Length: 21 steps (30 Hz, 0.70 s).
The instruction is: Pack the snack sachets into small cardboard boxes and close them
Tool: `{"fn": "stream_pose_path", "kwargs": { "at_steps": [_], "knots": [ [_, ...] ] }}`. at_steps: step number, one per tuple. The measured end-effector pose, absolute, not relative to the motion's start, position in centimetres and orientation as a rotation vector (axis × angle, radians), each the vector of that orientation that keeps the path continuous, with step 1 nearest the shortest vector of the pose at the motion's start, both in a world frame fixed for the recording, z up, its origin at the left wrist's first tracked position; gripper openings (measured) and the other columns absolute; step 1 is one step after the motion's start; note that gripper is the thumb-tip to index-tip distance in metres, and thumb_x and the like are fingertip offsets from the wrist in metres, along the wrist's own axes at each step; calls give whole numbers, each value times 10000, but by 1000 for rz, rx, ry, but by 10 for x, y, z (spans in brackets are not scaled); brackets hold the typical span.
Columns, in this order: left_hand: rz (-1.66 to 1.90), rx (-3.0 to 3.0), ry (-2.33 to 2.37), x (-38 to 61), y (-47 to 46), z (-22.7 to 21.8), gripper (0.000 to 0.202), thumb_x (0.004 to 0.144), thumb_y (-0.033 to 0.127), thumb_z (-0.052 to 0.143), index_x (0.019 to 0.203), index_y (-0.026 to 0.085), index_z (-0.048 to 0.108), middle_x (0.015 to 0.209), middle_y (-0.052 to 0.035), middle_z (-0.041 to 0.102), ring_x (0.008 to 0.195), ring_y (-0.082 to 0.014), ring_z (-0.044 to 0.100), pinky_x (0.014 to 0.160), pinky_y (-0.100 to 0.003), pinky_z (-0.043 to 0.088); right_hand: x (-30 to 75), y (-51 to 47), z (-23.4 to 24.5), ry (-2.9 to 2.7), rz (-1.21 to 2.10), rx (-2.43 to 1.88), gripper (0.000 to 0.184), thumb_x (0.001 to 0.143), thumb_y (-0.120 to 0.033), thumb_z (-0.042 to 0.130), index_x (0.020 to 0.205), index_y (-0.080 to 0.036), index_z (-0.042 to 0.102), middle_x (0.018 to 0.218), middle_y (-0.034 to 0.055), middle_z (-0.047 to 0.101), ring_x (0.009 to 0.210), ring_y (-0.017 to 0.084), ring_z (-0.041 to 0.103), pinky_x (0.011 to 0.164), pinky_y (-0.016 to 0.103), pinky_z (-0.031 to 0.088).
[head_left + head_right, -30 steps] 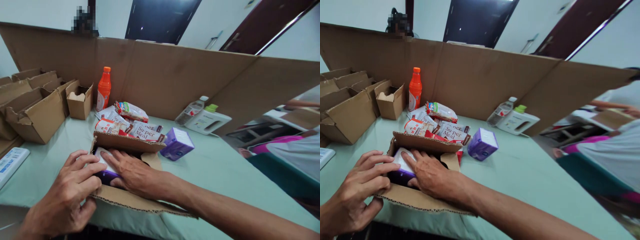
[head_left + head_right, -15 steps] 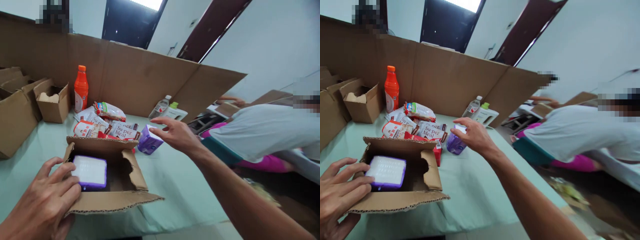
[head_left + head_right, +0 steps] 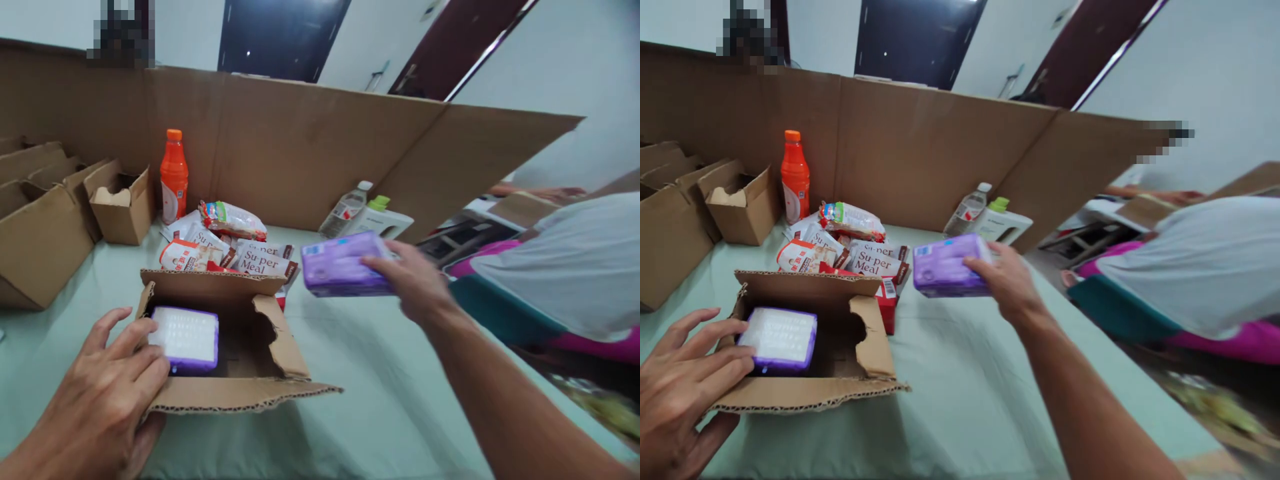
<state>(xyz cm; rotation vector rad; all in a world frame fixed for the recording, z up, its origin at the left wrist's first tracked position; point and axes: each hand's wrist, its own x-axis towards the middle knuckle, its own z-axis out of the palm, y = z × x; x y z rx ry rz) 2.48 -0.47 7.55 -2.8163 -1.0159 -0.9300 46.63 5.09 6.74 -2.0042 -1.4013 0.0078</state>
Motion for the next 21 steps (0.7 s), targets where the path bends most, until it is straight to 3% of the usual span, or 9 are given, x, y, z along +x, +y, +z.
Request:
{"fn": "stream_pose_path", "kwargs": {
  "at_steps": [2, 5, 8, 10, 14, 17, 21],
  "knots": [
    [-869, -2814, -1036, 27, -6, 77, 154, 793, 111, 546, 806, 209, 664, 814, -19, 741, 1067, -300, 632, 1120, -526, 293, 455, 21, 93, -1284, 8, -1828, 720, 853, -510, 497, 1465, -135, 449, 1250, 205, 662, 1064, 342, 677, 825, 468, 542],
    [-839, -2793, -1075, 28, -7, 79, 143, 736, 135, 610, 824, 191, 708, 844, -44, 767, 1094, -340, 632, 1127, -555, 282, 417, -13, 124, -1136, 133, -1323, 664, 778, -419, 673, 1420, -299, 554, 1373, 120, 608, 1220, 372, 608, 940, 511, 512],
    [-855, -2741, -1116, 30, -10, 78, 156, 690, 143, 633, 805, 187, 729, 856, -60, 786, 1078, -357, 638, 1130, -580, 288, 367, -25, 137, -1333, 155, -1136, 646, 767, -467, 766, 1384, -369, 602, 1420, 80, 586, 1268, 394, 571, 964, 523, 511],
    [-837, -2722, -1144, 31, -12, 78, 156, 677, 145, 638, 790, 183, 739, 853, -66, 790, 1056, -362, 650, 1123, -594, 303, 338, -22, 135, -1562, 201, -1057, 676, 790, -477, 764, 1424, -366, 556, 1452, 82, 575, 1254, 384, 588, 919, 504, 549],
    [-731, -2676, -1146, 33, -15, 79, 196, 644, 169, 658, 808, 146, 763, 808, -91, 777, 1043, -384, 663, 1111, -638, 319, 310, -7, 130, -2096, 377, -946, 697, 851, -229, 638, 1508, -307, 417, 1456, 91, 591, 1218, 296, 640, 926, 423, 569],
    [-679, -2643, -1132, 34, -15, 79, 188, 626, 191, 674, 778, 125, 763, 770, -106, 763, 1033, -396, 666, 1101, -655, 337, 313, -6, 137, -2341, 264, -1022, 660, 833, -154, 581, 1474, -257, 463, 1367, 91, 657, 1152, 257, 674, 933, 373, 561],
    [-688, -2645, -1131, 35, -14, 79, 169, 646, 183, 652, 760, 128, 765, 763, -107, 763, 1025, -394, 671, 1114, -667, 330, 316, -14, 158, -2514, 142, -1114, 601, 828, -169, 559, 1425, -232, 539, 1317, 87, 688, 1130, 256, 679, 939, 378, 553]
  ]
}}
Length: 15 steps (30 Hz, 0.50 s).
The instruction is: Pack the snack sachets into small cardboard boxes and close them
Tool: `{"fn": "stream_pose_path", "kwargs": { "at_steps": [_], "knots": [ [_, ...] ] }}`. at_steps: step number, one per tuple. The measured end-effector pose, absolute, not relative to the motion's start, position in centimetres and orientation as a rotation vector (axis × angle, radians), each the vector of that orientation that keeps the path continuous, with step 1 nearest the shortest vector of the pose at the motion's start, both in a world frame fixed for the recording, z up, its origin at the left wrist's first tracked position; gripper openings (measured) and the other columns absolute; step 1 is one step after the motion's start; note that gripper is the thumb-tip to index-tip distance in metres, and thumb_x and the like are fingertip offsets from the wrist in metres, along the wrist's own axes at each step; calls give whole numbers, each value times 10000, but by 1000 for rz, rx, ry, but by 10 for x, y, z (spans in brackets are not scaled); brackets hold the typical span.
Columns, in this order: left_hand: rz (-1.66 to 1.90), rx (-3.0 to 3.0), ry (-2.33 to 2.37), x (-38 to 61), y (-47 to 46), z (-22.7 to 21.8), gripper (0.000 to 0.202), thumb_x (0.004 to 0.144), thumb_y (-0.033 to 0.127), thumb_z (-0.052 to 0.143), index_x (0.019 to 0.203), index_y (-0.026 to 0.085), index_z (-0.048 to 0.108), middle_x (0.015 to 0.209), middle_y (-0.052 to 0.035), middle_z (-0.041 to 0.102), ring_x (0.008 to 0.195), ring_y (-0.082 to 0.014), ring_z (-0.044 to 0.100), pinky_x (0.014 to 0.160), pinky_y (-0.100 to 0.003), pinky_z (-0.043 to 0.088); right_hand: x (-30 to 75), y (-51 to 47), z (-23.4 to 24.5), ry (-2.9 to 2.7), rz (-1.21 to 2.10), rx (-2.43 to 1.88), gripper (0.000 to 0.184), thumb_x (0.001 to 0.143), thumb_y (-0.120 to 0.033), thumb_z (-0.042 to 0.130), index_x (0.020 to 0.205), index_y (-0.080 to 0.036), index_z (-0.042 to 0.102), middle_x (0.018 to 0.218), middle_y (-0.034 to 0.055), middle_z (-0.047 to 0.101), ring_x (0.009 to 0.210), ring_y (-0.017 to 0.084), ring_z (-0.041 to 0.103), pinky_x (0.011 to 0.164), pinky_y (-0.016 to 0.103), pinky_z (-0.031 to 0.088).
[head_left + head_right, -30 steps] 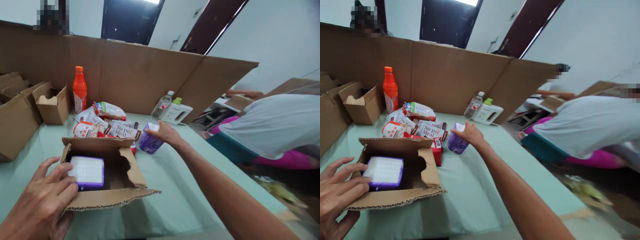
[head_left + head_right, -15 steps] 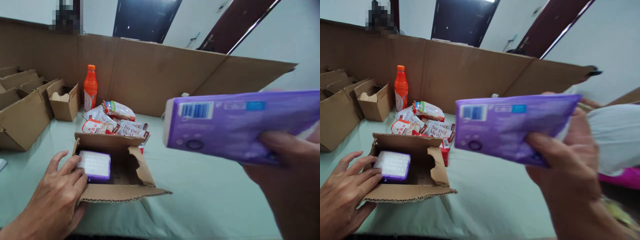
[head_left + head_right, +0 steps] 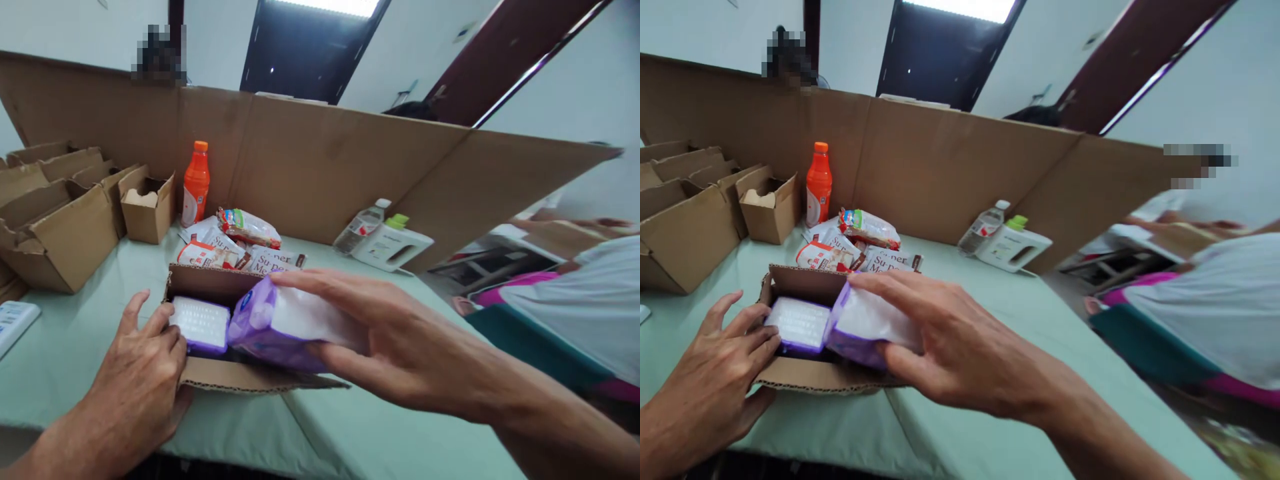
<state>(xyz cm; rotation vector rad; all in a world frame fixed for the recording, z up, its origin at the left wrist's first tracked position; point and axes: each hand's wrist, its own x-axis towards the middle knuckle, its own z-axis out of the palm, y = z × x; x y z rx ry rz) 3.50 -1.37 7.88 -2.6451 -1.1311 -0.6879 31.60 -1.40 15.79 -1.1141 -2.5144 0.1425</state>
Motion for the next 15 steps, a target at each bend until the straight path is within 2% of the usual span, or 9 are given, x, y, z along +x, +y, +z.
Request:
{"fn": "stream_pose_path", "kwargs": {
  "at_steps": [4, 7, 11, 15],
  "knots": [
    [-738, -2634, -1150, 37, -14, 79, 155, 667, 170, 615, 720, 132, 756, 753, -114, 766, 1003, -389, 675, 1105, -671, 350, 296, -12, 172, -2737, 197, -1212, 601, 796, -150, 558, 1395, -172, 585, 1315, 144, 685, 1144, 300, 672, 963, 453, 540],
    [-732, -2615, -1146, 38, -15, 79, 163, 680, 174, 601, 726, 138, 754, 754, -117, 764, 1002, -384, 675, 1099, -671, 371, 284, -1, 169, -2834, 254, -1260, 570, 783, -141, 571, 1350, -171, 622, 1293, 155, 694, 1115, 305, 682, 942, 457, 544],
    [-698, -2635, -1175, 37, -17, 78, 185, 661, 196, 630, 785, 148, 758, 792, -125, 767, 1068, -398, 661, 1117, -677, 369, 281, 17, 139, -2863, 275, -1300, 698, 788, -153, 583, 1482, -159, 507, 1394, 158, 638, 1225, 304, 632, 1018, 445, 505],
    [-759, -2685, -1158, 36, -16, 74, 173, 674, 177, 641, 817, 164, 740, 808, -109, 760, 1115, -405, 645, 1131, -704, 335, 286, 21, 108, -2944, 327, -1598, 728, 828, -204, 624, 1532, -139, 451, 1325, 192, 671, 1129, 342, 674, 949, 471, 526]
  ]
}}
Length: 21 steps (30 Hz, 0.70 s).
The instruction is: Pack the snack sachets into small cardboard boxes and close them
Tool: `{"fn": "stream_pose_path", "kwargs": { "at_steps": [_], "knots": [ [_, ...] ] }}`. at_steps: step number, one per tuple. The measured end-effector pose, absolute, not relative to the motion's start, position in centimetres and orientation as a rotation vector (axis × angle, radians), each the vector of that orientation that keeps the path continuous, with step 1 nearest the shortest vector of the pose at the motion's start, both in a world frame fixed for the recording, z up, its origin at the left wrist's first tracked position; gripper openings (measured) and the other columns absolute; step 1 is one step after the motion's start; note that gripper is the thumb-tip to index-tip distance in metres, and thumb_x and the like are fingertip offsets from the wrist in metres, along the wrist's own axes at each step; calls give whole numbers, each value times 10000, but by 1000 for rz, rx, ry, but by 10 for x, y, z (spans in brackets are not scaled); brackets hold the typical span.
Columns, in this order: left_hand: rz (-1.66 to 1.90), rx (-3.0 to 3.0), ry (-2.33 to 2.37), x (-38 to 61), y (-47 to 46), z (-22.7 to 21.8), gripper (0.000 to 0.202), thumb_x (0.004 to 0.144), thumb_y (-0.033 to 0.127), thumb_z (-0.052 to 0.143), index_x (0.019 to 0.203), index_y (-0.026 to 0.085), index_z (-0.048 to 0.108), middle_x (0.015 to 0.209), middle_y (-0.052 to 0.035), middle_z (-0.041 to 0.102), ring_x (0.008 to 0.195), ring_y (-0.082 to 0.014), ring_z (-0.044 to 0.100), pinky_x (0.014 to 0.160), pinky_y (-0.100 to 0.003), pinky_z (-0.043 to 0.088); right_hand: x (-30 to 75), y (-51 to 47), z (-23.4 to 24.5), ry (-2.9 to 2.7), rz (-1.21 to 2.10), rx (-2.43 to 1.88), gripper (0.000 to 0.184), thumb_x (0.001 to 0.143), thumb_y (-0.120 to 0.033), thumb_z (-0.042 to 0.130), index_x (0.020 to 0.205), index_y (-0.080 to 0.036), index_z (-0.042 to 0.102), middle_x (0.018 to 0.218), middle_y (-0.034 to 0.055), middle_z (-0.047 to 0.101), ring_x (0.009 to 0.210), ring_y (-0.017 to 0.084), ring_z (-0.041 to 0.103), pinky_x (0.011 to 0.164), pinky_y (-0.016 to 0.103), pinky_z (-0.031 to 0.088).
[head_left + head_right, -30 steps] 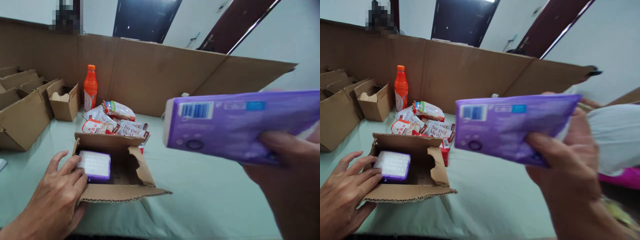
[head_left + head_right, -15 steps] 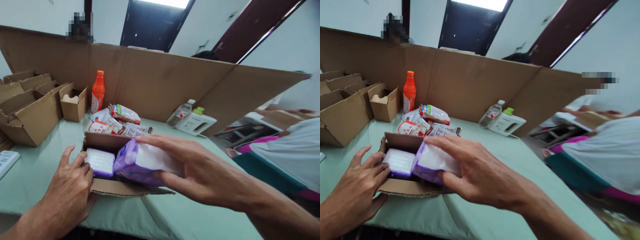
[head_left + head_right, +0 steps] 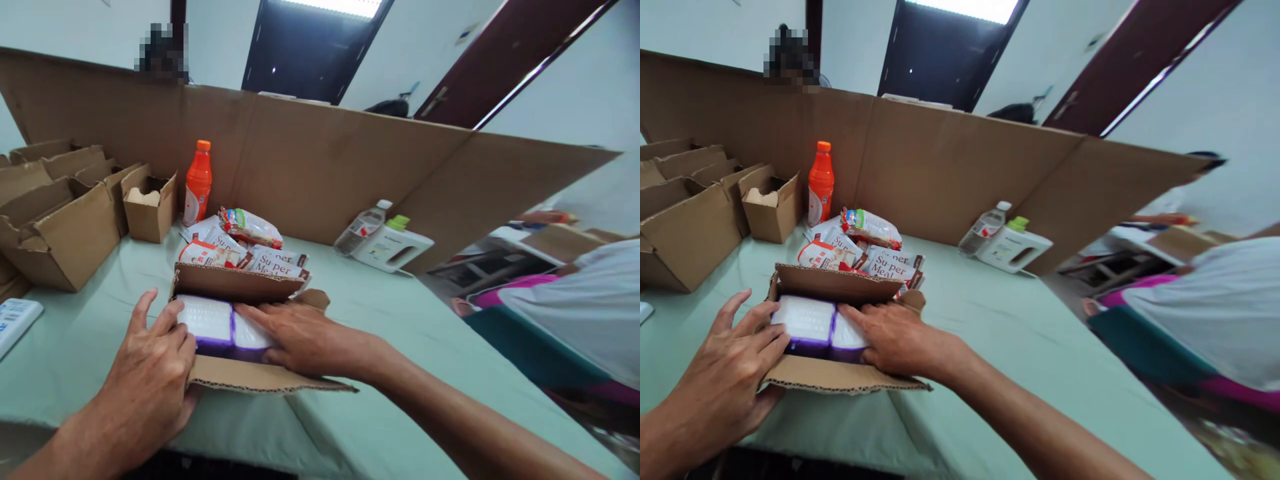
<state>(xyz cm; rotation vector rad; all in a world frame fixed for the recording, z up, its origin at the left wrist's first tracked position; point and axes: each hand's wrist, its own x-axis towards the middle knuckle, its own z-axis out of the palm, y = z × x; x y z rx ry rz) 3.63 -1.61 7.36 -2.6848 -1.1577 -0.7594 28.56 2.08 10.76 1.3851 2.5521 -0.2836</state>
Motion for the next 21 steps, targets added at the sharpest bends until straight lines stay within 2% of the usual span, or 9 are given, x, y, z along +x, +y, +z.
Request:
{"fn": "stream_pose_path", "kwargs": {
  "at_steps": [3, 6, 9, 11, 15, 17, 19, 21],
  "knots": [
    [-843, -2727, -1103, 33, -16, 68, 266, 673, 131, 656, 926, 153, 735, 911, -108, 776, 1201, -407, 610, 1159, -704, 289, 289, 16, 104, 2551, -312, 1408, 732, 853, -244, 650, 1545, -144, 436, 1367, 200, 640, 1167, 353, 648, 993, 505, 496],
    [-907, -2744, -1064, 26, -17, 62, 393, 687, 113, 664, 1075, 159, 708, 1118, -104, 765, 1311, -399, 534, 1194, -681, 243, 289, 13, 110, 2606, -267, 1448, 711, 845, -247, 663, 1524, -158, 469, 1396, 195, 617, 1199, 351, 627, 1021, 519, 473],
    [-954, -2733, -1071, 19, -20, 58, 444, 726, 90, 636, 1161, 172, 667, 1279, -95, 715, 1378, -386, 458, 1195, -672, 254, 285, 14, 111, 2548, -266, 1457, 603, 824, -223, 666, 1413, -136, 569, 1298, 195, 673, 1134, 351, 658, 958, 499, 502],
    [-986, -2735, -1090, 16, -22, 55, 466, 737, 75, 625, 1191, 178, 646, 1321, -94, 694, 1399, -382, 431, 1189, -676, 269, 282, 14, 108, 2534, -263, 1436, 490, 817, -192, 644, 1303, -130, 625, 1199, 178, 713, 1058, 333, 683, 894, 463, 521],
    [-1012, -2772, -1064, 14, -25, 53, 514, 753, 62, 625, 1247, 204, 605, 1376, -99, 649, 1432, -391, 381, 1177, -705, 287, 281, 15, 97, 2594, -175, 1480, 407, 814, -178, 620, 1220, -157, 639, 1143, 150, 731, 996, 308, 690, 831, 429, 528],
    [-1007, -2802, -1066, 15, -26, 54, 572, 763, 33, 610, 1303, 219, 566, 1519, -122, 508, 1466, -399, 329, 1167, -702, 324, 282, 16, 95, 2597, -165, 1498, 439, 818, -196, 644, 1255, -158, 632, 1189, 162, 722, 1017, 318, 690, 847, 449, 537],
    [-1043, -2785, -1111, 17, -27, 55, 649, 799, -3, 573, 1397, 238, 495, 1651, -134, 278, 1509, -397, 263, 1165, -669, 368, 285, 15, 98, 2629, -191, 1487, 477, 827, -230, 684, 1295, -153, 632, 1243, 177, 706, 1054, 334, 688, 891, 492, 544],
    [-1135, -2734, -1182, 18, -28, 54, 709, 859, -4, 545, 1498, 264, 395, 1694, -132, 139, 1528, -385, 249, 1167, -619, 404, 293, 9, 105, 2781, -200, 1503, 474, 850, -276, 695, 1309, -169, 646, 1291, 171, 693, 1121, 339, 675, 951, 523, 538]
  ]
}}
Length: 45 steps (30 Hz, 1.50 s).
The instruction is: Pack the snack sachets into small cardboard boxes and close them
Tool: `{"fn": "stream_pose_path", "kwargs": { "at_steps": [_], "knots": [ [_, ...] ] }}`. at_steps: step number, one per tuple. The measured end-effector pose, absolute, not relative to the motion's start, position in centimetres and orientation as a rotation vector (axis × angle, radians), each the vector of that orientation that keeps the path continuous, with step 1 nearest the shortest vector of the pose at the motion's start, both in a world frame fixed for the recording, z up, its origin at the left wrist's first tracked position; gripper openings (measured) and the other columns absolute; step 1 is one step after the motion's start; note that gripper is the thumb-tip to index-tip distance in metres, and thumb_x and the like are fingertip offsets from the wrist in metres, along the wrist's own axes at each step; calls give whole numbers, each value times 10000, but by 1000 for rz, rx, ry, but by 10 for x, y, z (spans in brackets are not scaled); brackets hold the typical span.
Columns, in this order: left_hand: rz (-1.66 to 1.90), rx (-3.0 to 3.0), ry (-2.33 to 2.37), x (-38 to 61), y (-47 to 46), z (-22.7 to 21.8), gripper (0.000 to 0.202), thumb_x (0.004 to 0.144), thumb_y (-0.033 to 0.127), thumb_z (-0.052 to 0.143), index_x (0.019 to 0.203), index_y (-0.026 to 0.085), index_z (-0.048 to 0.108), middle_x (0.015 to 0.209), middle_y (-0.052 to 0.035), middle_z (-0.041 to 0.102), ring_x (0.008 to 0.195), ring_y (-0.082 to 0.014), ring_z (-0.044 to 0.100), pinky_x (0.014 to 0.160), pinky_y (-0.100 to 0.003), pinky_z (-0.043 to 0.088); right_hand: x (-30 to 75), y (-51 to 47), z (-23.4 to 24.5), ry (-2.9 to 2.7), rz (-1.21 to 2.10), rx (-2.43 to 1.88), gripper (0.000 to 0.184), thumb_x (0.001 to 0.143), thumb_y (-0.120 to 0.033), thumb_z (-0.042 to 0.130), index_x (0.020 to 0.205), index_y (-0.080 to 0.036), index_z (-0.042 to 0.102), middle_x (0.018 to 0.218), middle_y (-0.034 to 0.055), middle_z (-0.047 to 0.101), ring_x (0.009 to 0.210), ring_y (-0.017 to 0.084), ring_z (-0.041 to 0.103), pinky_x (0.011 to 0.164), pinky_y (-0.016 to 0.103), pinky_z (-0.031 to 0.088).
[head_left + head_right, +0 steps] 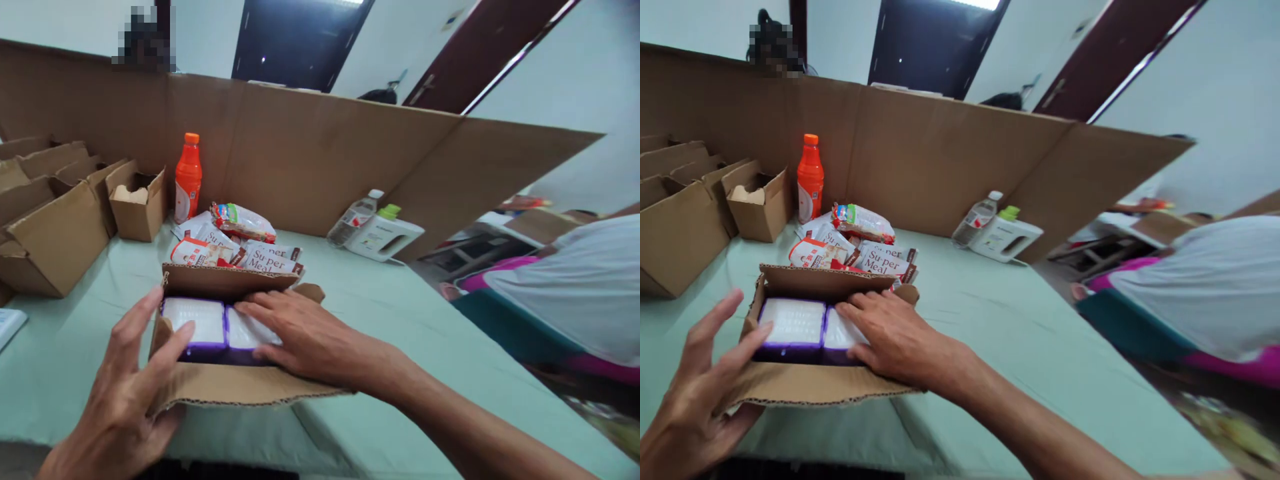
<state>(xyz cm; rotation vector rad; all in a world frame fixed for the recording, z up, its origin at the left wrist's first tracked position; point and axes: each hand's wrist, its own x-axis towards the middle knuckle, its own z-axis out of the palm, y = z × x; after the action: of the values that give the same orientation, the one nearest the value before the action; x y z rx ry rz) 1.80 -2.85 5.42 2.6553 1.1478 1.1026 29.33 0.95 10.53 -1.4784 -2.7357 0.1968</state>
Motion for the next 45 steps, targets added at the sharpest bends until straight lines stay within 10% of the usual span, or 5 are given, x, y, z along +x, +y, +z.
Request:
{"fn": "stream_pose_path", "kwargs": {
  "at_steps": [7, 15, 28, 35, 45],
  "knots": [
    [1241, 2360, 1250, 16, -28, 36, 691, 953, 223, 576, 1580, 248, 288, 1475, -117, 539, 1370, -309, 534, 1113, -460, 526, 342, -30, 109, -1824, -117, -1454, 139, 943, -354, 630, 1017, -299, 734, 955, 46, 786, 864, 255, 744, 715, 396, 622],
    [1270, 2264, 1360, 20, -21, 33, 532, 996, 296, 566, 1506, 254, 420, 1201, -46, 721, 1137, -225, 696, 1074, -392, 550, 333, -16, 78, -2192, 418, -1313, 257, 994, -278, 510, 1013, -254, 765, 906, 57, 776, 872, 206, 714, 759, 351, 611],
    [1182, 2455, 1488, 29, -6, 34, 648, 972, 210, 555, 1560, 309, 301, 1662, -83, 248, 1497, -329, 353, 1167, -501, 458, 336, 7, 71, -2337, 269, -1221, 605, 1003, -555, 490, 1527, -253, 464, 1529, 138, 530, 1388, 328, 509, 1112, 598, 439],
    [1058, 2479, 1204, 31, 6, 29, 499, 986, 157, 424, 1458, 314, 444, 1560, -38, 440, 1513, -305, 305, 1204, -548, 382, 345, -5, 57, -2583, 361, -1173, 920, 878, -756, 554, 1602, -235, 327, 1678, 163, 263, 1542, 355, 242, 1215, 612, 276],
    [1121, 2483, 1205, 25, 13, 25, 435, 991, 190, 423, 1397, 309, 522, 1506, -37, 503, 1476, -317, 360, 1176, -567, 386, 346, 14, 40, -2521, 374, -1002, 864, 864, -554, 708, 1563, -216, 329, 1677, 189, 233, 1568, 314, 154, 1237, 578, 227]
  ]
}}
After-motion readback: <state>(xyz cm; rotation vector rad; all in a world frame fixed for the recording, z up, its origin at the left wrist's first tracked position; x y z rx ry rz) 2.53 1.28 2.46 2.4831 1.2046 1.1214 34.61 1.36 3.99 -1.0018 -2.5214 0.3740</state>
